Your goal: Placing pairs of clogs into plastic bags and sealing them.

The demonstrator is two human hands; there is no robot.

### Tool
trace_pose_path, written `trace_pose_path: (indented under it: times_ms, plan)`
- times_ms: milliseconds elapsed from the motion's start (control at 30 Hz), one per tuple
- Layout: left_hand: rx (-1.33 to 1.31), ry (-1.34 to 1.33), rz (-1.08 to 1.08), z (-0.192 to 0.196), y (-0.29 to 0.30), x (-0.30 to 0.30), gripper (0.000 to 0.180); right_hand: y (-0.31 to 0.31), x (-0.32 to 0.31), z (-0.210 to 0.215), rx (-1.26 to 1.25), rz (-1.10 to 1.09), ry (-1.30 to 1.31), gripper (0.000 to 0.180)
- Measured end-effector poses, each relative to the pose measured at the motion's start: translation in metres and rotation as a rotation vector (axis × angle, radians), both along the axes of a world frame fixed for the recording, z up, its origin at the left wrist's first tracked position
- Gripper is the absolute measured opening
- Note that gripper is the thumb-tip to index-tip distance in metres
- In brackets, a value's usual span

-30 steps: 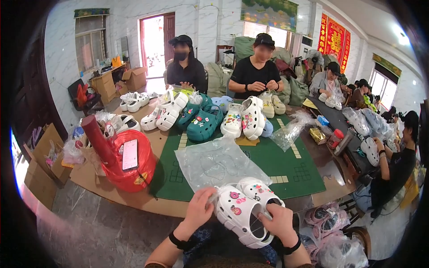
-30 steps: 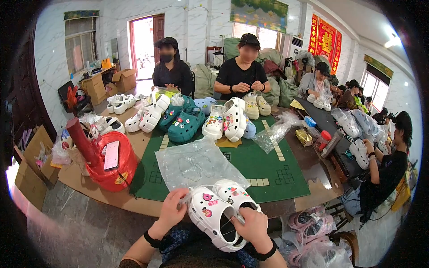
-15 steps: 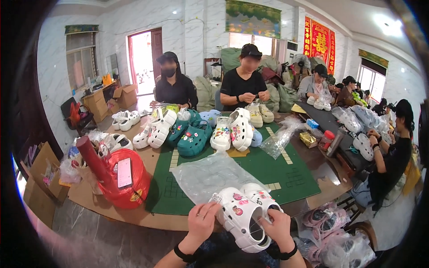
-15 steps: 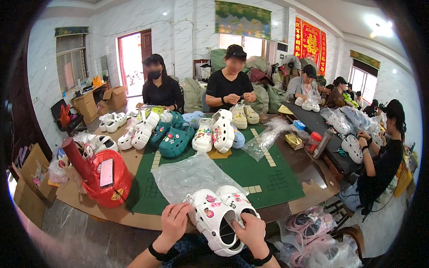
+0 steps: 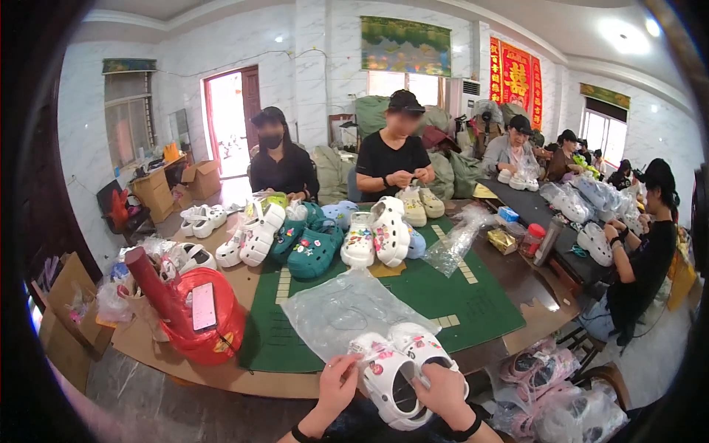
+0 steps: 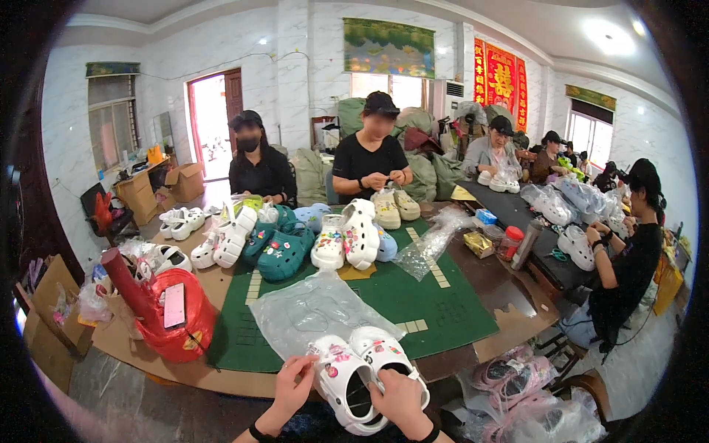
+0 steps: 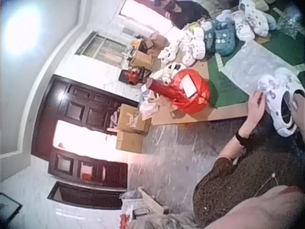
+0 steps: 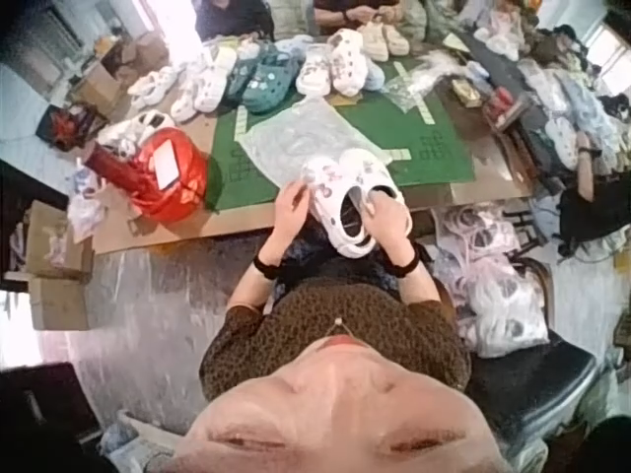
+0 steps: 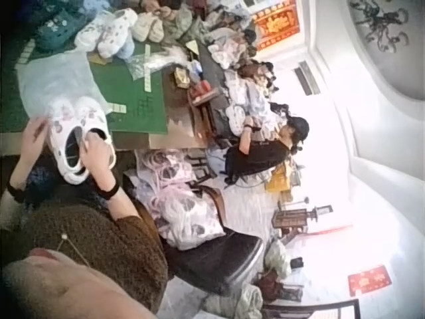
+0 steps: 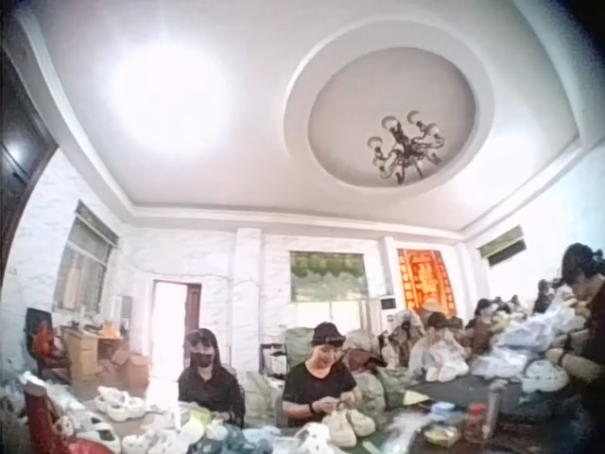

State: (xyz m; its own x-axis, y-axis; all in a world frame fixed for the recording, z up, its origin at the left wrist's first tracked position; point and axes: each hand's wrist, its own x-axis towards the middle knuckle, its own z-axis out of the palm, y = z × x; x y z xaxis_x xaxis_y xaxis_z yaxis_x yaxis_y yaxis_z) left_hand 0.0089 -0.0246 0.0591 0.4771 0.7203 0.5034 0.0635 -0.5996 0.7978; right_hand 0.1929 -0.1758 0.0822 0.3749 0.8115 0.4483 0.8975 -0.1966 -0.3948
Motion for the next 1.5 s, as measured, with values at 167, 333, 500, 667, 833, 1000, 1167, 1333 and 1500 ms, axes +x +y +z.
trace_pose_path:
  times_ms: [167,333,500,667,833,1000,1167,1333,1500]
  plan:
    - [-0.063,-0.015,0.018,-0.002,0.002,0.013,0.028,0.002,-0.010,-0.010,-0.016,0.014,-0.044,0.024]
    - [0.291,0.026,-0.039,0.013,-0.012,0.014,0.033,0.006,-0.003,-0.015,0.023,-0.024,-0.003,0.024]
    - [0.355,0.003,-0.091,0.008,-0.024,0.010,0.034,0.007,-0.002,-0.010,0.017,-0.074,0.037,0.027]
    - [-0.072,-0.062,-0.083,0.013,-0.007,0.009,0.030,0.015,-0.013,-0.001,0.027,0.038,-0.020,0.025]
    - [0.228,-0.007,-0.100,0.012,-0.008,0.006,0.035,0.032,-0.019,-0.009,0.016,0.088,-0.042,0.024]
    - [0.285,-0.007,-0.126,0.007,-0.017,-0.006,0.032,0.041,-0.015,-0.002,0.114,-0.007,0.092,0.028]
    - [0.191,-0.018,-0.053,0.001,-0.013,-0.018,0.026,0.038,-0.018,0.005,0.097,-0.002,0.063,0.019]
    - [0.248,0.074,-0.021,-0.003,-0.015,-0.015,0.021,0.047,-0.028,0.033,0.433,0.060,0.297,0.009]
    - [0.287,0.070,0.031,-0.008,-0.023,-0.017,0.020,0.055,-0.025,0.013,0.230,0.201,0.392,0.010]
